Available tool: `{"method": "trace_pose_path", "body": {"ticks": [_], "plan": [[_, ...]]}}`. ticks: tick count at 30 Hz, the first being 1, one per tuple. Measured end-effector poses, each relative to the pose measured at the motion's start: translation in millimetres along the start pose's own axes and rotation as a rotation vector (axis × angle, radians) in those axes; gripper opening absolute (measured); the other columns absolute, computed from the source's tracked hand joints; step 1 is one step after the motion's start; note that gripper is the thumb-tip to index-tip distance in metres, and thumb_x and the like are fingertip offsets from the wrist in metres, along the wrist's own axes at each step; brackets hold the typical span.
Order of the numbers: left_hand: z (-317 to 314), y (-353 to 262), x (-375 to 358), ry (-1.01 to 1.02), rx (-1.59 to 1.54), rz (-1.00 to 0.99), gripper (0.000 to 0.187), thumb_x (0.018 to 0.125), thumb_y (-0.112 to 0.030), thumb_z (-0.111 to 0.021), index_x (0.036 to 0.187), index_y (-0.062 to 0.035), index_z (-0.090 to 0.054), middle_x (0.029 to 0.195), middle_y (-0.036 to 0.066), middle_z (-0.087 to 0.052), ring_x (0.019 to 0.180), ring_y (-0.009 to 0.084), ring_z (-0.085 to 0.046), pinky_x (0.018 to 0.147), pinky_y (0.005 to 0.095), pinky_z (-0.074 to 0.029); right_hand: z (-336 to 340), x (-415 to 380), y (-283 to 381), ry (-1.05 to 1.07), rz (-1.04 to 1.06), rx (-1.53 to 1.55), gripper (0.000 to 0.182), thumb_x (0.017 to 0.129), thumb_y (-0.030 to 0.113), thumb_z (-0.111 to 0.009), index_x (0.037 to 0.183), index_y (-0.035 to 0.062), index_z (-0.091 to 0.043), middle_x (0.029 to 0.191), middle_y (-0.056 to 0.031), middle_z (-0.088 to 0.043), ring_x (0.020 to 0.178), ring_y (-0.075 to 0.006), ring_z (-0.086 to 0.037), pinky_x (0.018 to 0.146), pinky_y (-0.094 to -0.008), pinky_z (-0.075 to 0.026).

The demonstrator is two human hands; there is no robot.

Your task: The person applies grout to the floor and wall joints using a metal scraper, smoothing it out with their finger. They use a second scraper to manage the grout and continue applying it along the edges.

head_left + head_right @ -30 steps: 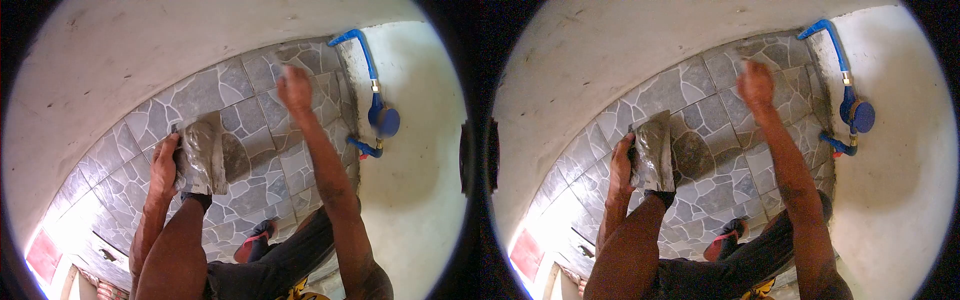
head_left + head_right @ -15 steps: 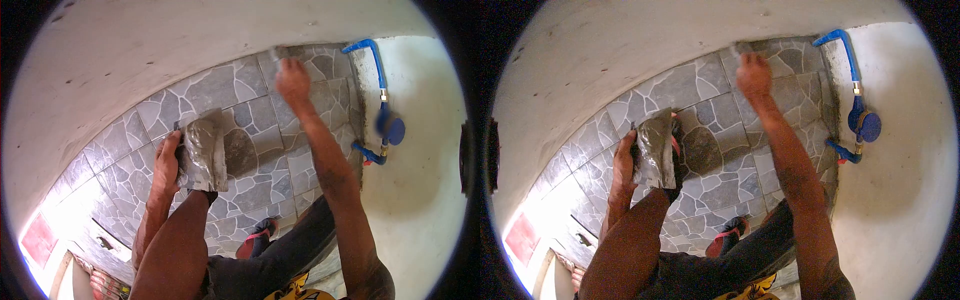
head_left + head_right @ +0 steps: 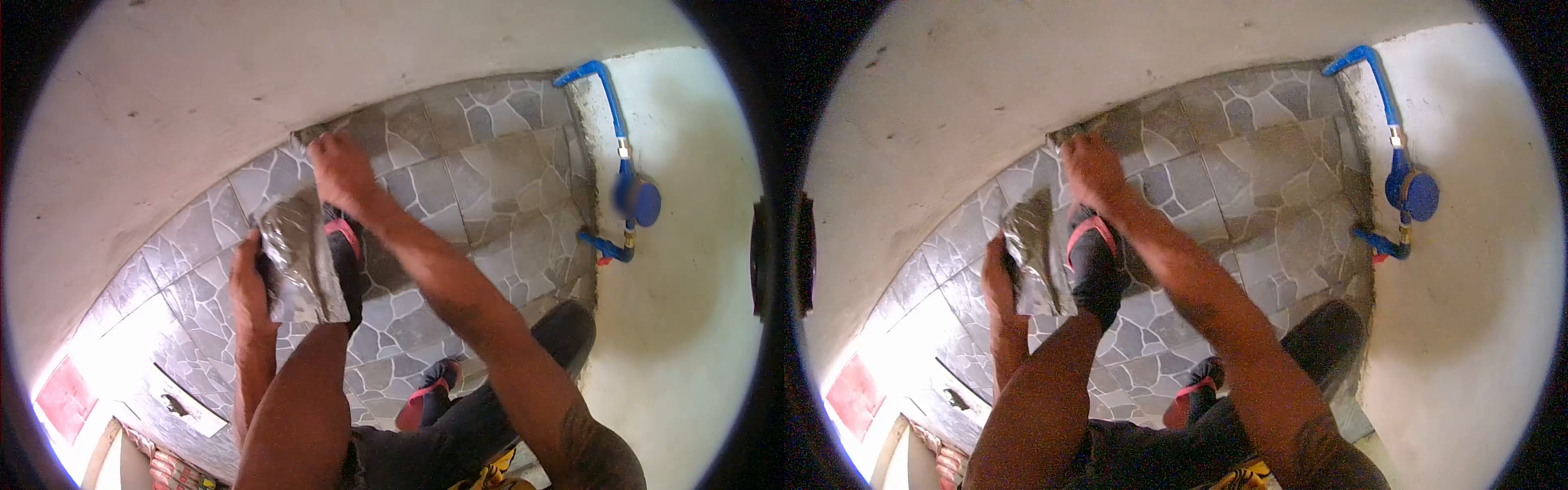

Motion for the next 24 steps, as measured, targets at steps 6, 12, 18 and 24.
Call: {"method": "trace_pose_path", "body": {"ticks": [6, 12, 18, 24], "plan": [[10.3, 2.7, -2.6, 0.021, -0.008, 0.055, 0.030, 0.094, -0.027, -0.051, 0.101, 0.0000, -0.063, 0.087, 0.004, -0.063, 0.073, 0.0116, -0.058, 0.067, 0.0256, -0.047, 108.9, -70.6, -175.8, -0.160, -0.246, -0.277, 0.026, 0.078, 0.015, -0.059, 0.100, 0.0013, -0.060, 0.095, -0.0178, -0.060, 0.089, -0.0376, -0.057, 0.079, -0.0478, -0.047], [3.0, -5.1, 9.7, 0.080, -0.016, 0.052, 0.030, 0.094, -0.027, -0.050, 0.100, -0.0003, -0.062, 0.086, 0.004, -0.062, 0.072, 0.0116, -0.057, 0.066, 0.0255, -0.046, 141.7, -39.5, -250.8, -0.308, -0.368, -0.426, 0.029, 0.072, 0.015, -0.064, 0.096, 0.0004, -0.058, 0.085, -0.0206, -0.060, 0.083, -0.0401, -0.059, 0.075, -0.0504, -0.046], [-2.0, -15.2, 9.9, 0.069, -0.003, 0.059, 0.030, 0.094, -0.027, -0.050, 0.100, -0.0004, -0.062, 0.085, 0.004, -0.062, 0.072, 0.0121, -0.057, 0.066, 0.0259, -0.047, 96.6, -27.8, -181.2, -0.227, -0.361, -0.401, 0.026, 0.067, 0.009, -0.060, 0.091, 0.0019, -0.059, 0.080, -0.0189, -0.060, 0.078, -0.0391, -0.058, 0.069, -0.0505, -0.046], [-13.9, -14.2, 12.1, 0.108, 0.002, 0.064, 0.029, 0.093, -0.026, -0.051, 0.098, -0.0003, -0.062, 0.082, 0.004, -0.062, 0.069, 0.0123, -0.058, 0.063, 0.0258, -0.047, 54.0, -18.3, -88.6, -0.089, -0.026, -0.092, 0.023, 0.067, 0.001, -0.059, 0.090, 0.0043, -0.057, 0.080, -0.0159, -0.060, 0.080, -0.0372, -0.058, 0.068, -0.0490, -0.045]]}}
Point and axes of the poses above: each hand's wrist, its own x-axis towards the middle knuckle, its own z-axis out of the back of the hand, y = z × x, the point moved 2 cm from there along x, towards the middle knuckle
